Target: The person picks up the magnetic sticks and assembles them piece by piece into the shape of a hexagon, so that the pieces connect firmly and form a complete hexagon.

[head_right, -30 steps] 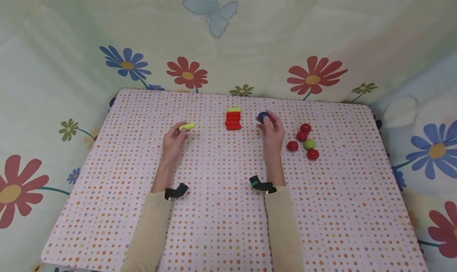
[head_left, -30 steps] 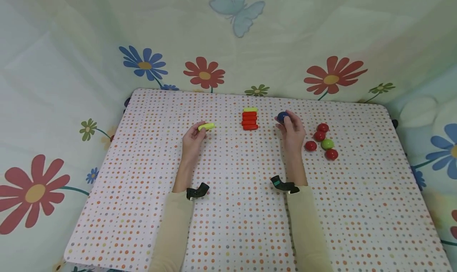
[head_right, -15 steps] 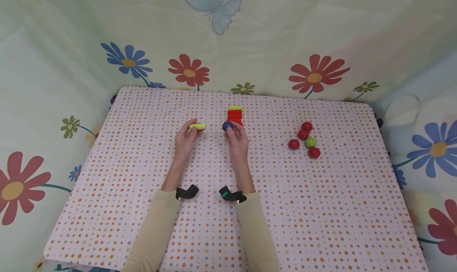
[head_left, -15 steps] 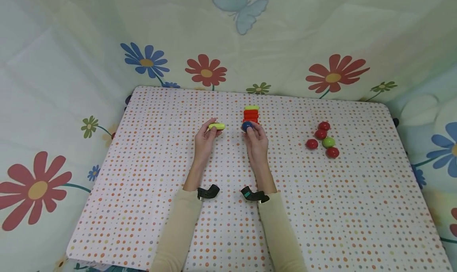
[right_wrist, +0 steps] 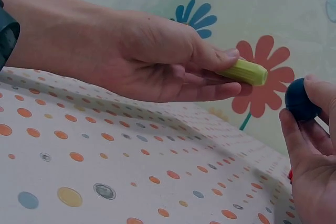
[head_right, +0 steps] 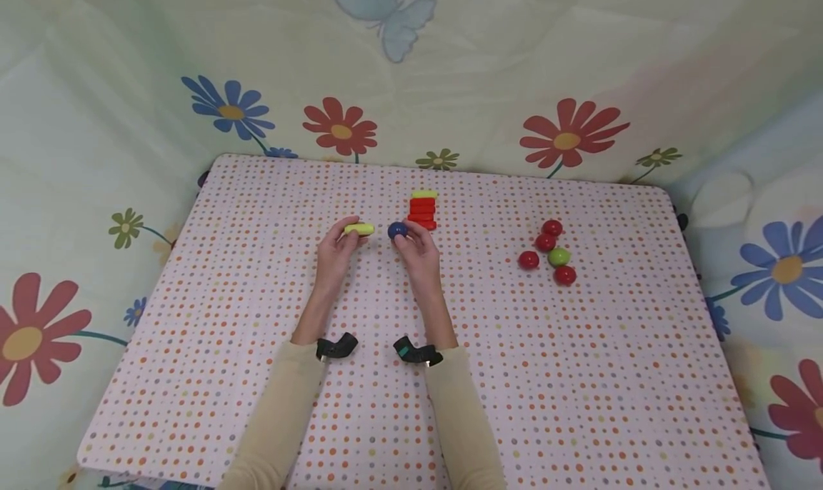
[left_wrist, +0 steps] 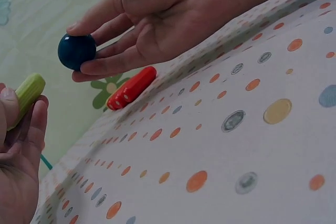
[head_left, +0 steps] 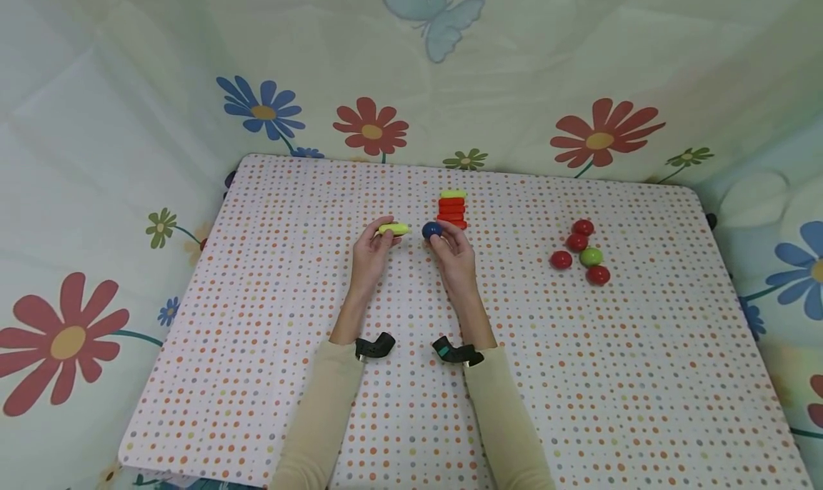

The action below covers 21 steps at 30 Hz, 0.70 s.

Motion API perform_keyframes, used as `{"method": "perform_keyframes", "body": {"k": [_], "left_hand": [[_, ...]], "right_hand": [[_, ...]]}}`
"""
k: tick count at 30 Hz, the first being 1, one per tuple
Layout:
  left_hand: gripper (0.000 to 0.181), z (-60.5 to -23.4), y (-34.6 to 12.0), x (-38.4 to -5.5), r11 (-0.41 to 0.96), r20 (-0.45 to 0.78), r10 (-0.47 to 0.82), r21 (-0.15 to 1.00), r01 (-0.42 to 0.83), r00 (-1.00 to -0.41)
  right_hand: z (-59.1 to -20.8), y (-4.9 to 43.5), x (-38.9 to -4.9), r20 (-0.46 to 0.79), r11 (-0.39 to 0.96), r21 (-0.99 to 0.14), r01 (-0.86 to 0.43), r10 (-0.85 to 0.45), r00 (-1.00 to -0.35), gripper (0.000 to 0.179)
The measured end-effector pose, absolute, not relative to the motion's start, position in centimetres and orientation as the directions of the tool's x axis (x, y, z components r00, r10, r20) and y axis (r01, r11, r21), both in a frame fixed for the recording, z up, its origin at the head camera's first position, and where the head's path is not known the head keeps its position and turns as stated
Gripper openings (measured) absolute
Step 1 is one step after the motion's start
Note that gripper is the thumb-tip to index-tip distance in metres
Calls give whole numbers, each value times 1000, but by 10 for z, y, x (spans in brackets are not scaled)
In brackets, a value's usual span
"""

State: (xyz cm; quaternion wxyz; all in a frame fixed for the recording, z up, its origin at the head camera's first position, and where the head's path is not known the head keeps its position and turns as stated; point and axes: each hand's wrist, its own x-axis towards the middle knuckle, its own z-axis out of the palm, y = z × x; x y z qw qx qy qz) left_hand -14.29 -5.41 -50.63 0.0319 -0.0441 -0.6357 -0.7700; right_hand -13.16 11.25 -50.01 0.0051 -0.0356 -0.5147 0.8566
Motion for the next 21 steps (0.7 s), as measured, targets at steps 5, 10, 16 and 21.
{"method": "perform_keyframes", "body": {"k": [5,10,16,21], "left_hand": [[38,-508,-54,-142,-171,121,17,978,116,-993],[38,-509,-53,-143,-169,119,25,979,113,-993],[36,-509,-53,-142,-158,104,38,983,97,-994],[35,-509,-53,-142,-120,94,48,989,88,-994]], "right_hand": [[-499,113,-131,-62,-471,-881,40,31,-998,40],[-499,114,-132,-67,-453,-890,50,22,-998,41],[-502,113,-133,-64,-454,-890,46,23,-998,39],[-505,112,-134,-58,-431,-901,45,17,-998,41]]}}
